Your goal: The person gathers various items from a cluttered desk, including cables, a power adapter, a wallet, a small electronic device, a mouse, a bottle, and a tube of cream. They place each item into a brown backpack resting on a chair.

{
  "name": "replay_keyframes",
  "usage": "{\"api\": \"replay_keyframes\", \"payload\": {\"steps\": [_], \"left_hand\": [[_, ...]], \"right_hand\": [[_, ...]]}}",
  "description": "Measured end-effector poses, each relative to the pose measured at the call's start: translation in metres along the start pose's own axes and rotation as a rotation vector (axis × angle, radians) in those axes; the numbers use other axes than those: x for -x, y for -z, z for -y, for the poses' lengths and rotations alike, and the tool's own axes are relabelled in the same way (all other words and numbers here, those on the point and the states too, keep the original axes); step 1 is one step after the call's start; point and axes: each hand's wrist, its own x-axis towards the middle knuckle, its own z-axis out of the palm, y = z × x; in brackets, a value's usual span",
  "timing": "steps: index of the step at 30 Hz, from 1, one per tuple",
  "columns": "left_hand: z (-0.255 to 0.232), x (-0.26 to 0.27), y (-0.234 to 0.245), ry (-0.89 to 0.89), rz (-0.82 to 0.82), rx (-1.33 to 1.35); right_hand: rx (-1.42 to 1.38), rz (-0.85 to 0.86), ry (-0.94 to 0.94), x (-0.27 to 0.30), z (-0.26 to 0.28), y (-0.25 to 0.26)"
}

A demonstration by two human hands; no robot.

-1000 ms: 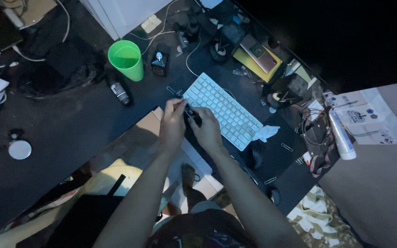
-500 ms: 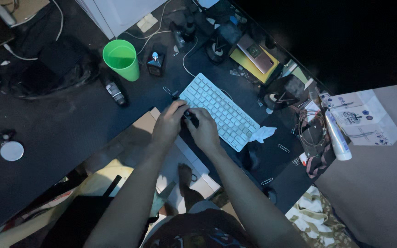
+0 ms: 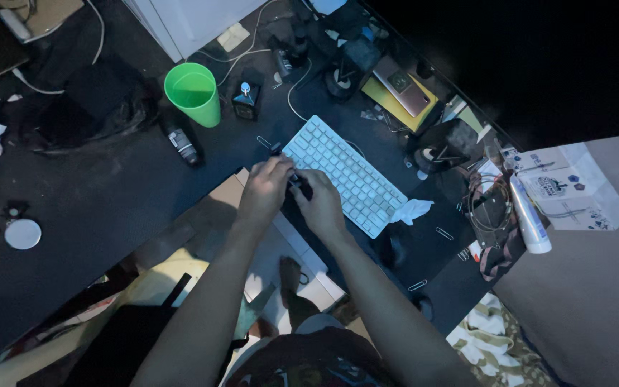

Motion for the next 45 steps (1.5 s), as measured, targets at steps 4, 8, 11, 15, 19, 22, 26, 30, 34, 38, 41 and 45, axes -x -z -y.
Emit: {"api": "replay_keyframes", "payload": {"steps": [4,8,11,15,19,22,26,30,34,38,41,45], "left_hand": [[0.003,0.005,-0.001,-0.006,-0.087,0.08],[0.004,0.007,-0.002,0.089,-0.03,0.194],[0.006,0.006,-0.003,-0.016,-0.048,0.068],[0.004,0.005,-0.004,0.0,-0.064,0.012],[-0.003,0.011,-0.002,0.063,-0.141,0.076],[-0.006,0.015,-0.005,0.134,-0.145,0.106],[-0.002,0.016,-0.008,0.307,-0.022,0.18],[0.001,0.007,-0.007,0.475,-0.234,0.362],[0.006,-0.002,0.003,0.344,-0.104,0.357],[0.002,-0.003,0.011,0.203,0.058,0.134],[-0.001,0.003,0.014,0.064,0.017,0.136],[-0.003,0.006,0.013,0.054,0.048,0.113]], "right_hand": [[-0.007,0.034,-0.036,-0.001,0.001,0.001],[0.008,0.007,-0.012,0.0,0.001,0.001],[-0.009,-0.001,0.0,0.001,0.001,0.0],[-0.027,0.096,-0.114,-0.001,0.001,0.001],[-0.029,0.042,-0.034,-0.001,0.002,0.001],[-0.036,-0.019,0.007,0.002,0.003,0.002],[-0.008,0.013,-0.036,0.001,0.004,0.001],[-0.023,0.065,-0.132,-0.001,0.0,-0.001],[-0.01,-0.051,-0.028,0.003,-0.007,-0.007],[-0.025,-0.085,-0.05,0.002,-0.013,-0.012],[-0.095,-0.082,-0.093,0.0,-0.016,-0.016],[-0.154,-0.104,-0.13,0.001,-0.018,-0.017]]}}
